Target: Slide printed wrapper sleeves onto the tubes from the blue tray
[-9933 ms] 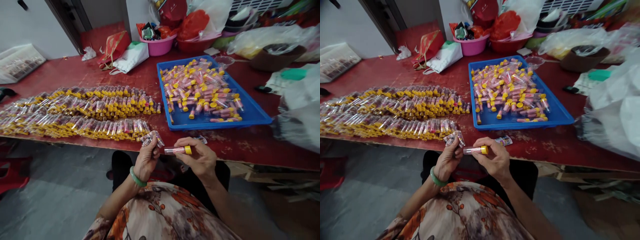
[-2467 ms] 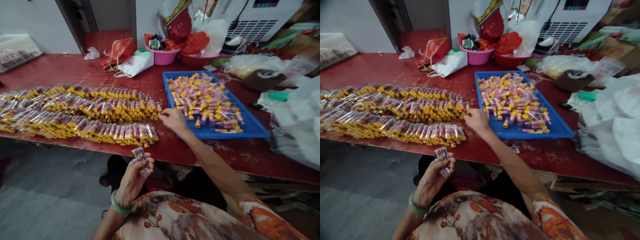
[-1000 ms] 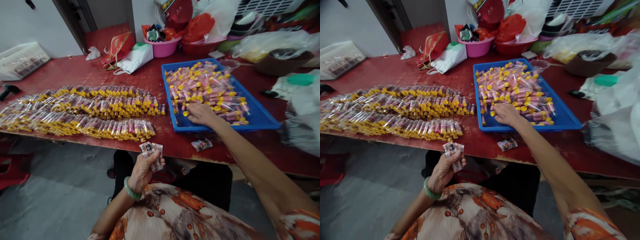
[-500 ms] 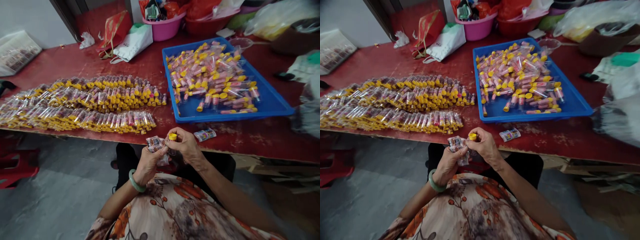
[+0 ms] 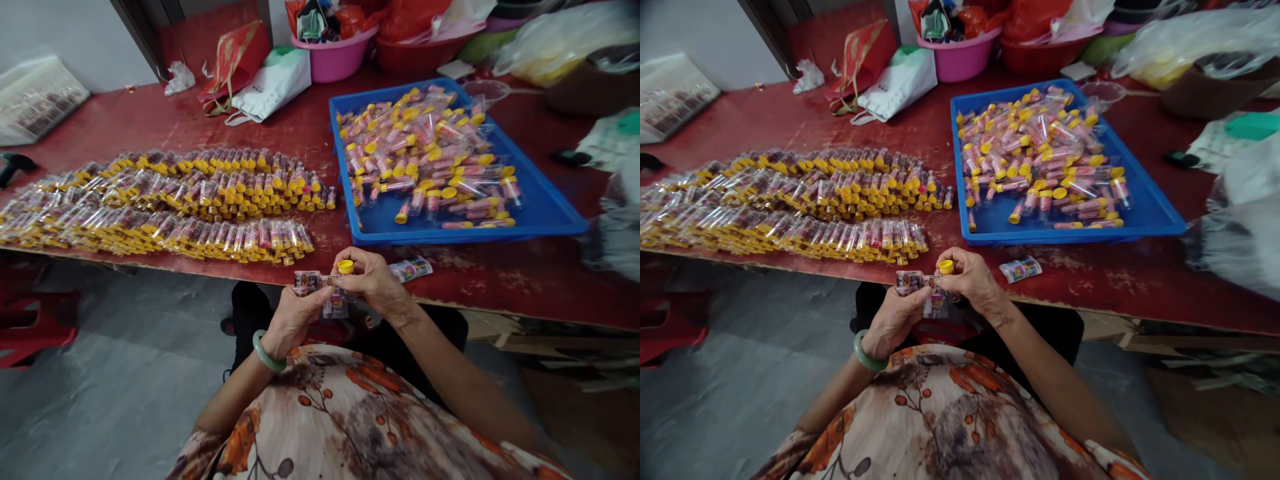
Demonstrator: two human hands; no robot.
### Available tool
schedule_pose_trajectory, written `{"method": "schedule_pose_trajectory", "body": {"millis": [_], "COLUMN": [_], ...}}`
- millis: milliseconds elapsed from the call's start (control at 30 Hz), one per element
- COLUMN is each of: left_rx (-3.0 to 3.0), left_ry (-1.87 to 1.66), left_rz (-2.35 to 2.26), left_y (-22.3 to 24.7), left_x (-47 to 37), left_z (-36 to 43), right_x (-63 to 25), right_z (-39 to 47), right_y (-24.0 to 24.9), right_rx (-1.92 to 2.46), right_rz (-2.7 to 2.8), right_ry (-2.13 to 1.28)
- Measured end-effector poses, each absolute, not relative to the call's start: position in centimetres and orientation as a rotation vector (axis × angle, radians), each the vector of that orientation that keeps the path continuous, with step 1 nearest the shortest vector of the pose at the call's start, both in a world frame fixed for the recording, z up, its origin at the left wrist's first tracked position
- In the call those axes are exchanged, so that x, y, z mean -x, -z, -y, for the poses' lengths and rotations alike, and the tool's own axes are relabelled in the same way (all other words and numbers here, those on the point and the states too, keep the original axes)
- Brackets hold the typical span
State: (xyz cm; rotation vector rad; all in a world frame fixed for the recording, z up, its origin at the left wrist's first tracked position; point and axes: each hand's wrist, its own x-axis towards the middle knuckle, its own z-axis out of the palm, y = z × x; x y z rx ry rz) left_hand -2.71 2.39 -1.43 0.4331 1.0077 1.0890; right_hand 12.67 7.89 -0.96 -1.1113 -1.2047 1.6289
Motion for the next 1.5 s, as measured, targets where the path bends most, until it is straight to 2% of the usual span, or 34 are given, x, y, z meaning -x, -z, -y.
{"method": "schedule_pose_trajectory", "body": {"millis": [367,1000,1500], "left_rx": [-0.344,-0.103,-0.271], "left_ry": [-1.183,-1.165,-1.23], "left_rz": [-1.108,-1.004,-1.112], "left_y": [1.2,-0.7,0.7], "left_x": [2.2,-0.4,-1.3], "left_z": [-2.8,-1.1,0.1], "right_x": [-17.7,-15.4,-12.8], "right_z": [-2.7,1.3,1.5], "right_y": [1.4,3.5,5.5], "right_rx": [0.975,0.951,0.966], "right_rz": [1.089,1.327,1.406], "right_ry": [-1.609,-0.626,-0.225]}}
